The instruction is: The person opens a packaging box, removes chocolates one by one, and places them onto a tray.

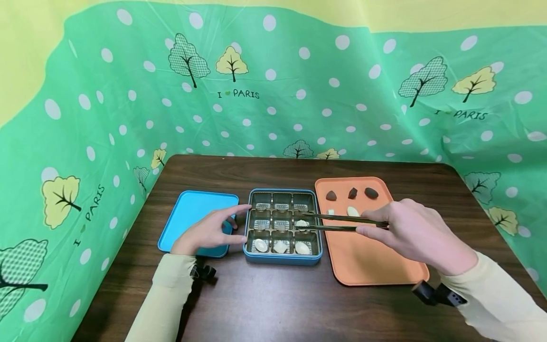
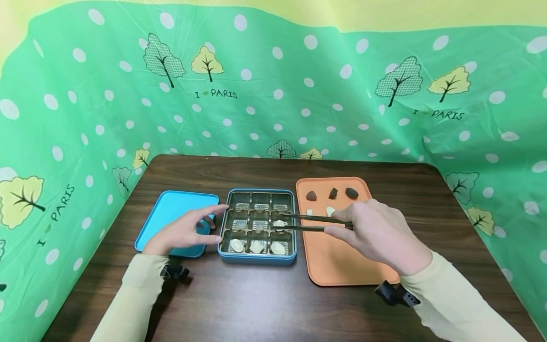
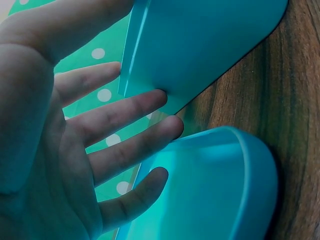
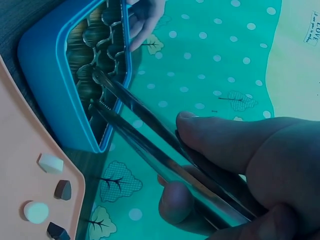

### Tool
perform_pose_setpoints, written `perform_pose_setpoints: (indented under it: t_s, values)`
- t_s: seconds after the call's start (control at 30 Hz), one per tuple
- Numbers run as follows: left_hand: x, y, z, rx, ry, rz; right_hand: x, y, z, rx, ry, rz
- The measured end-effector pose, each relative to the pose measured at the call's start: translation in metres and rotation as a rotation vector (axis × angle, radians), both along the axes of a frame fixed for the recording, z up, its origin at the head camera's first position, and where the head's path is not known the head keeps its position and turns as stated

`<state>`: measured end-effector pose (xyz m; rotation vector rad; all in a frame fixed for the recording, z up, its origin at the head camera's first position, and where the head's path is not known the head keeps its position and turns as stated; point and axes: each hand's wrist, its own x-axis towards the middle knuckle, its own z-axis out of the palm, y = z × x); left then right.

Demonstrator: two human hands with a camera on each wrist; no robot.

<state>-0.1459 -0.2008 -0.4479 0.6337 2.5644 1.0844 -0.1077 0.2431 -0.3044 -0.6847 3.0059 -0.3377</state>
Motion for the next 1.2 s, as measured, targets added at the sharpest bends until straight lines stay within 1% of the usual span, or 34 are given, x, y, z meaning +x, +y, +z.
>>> perform_pose_setpoints:
  t_s: [0.17,0.3,0.5,0.6,0.9,1.2]
  values:
    - [0.0,0.0,-0.001,0.006,-0.002,0.005,-0.003,-0.005,0.001,0.031,-0.011,0.006]
    - [0.001,0.0,-0.001,0.004,-0.001,0.011,-0.006,-0.009,0.002,0.033,-0.016,0.025]
    - [0.0,0.0,0.0,0.004,-0.004,0.014,-0.008,-0.021,0.004,0.055,-0.036,0.034]
    - [0.0,0.0,0.0,0.004,-0.003,0.014,-0.008,-0.028,0.006,0.07,-0.024,0.036]
    - [0.0,0.001,-0.001,0.006,-0.001,0.023,-0.004,-0.048,0.009,0.153,0.064,0.051]
    - [0.0,0.001,-0.001,0.007,-0.003,0.019,-0.002,-0.057,0.006,0.181,0.084,0.039]
